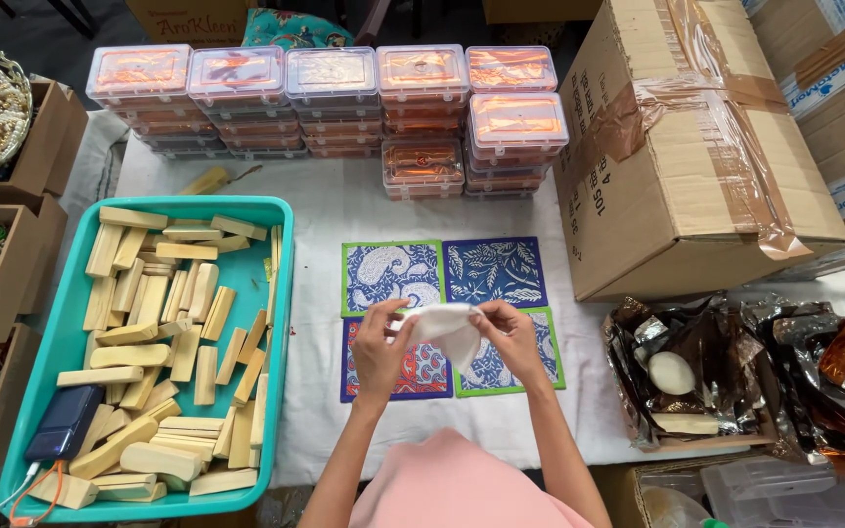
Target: The person wipes a small wooden block with a white cloth, then wraps it in metallic foil. They repeat this process with a second wooden block, stacking the wrapped items on a patterned mat.
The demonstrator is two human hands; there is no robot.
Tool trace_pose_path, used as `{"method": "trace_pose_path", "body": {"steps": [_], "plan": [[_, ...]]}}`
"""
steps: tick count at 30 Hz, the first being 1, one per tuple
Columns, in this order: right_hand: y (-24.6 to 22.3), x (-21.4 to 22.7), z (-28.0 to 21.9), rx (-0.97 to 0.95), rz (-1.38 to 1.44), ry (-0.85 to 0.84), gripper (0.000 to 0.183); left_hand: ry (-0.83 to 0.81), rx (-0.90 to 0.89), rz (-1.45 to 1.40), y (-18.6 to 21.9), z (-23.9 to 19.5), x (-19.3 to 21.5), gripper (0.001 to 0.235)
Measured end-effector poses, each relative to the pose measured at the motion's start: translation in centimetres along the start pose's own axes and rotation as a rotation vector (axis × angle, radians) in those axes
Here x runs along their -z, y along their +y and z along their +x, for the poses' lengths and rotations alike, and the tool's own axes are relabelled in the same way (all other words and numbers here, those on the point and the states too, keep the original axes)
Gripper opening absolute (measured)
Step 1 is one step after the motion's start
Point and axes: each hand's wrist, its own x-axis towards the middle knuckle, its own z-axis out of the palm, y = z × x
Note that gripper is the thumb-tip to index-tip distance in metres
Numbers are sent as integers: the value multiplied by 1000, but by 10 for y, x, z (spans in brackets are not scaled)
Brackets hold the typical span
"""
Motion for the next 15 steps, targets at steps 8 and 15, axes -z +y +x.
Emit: {"method": "trace_pose_path", "body": {"steps": [8,15], "plan": [[18,-10,5,-97,262,167,17,5,-333,195,9,-22,-29,25],[-21,-22,-11,-150,242,33,45,-141,-17,82,-17,-27,-46,20]]}}
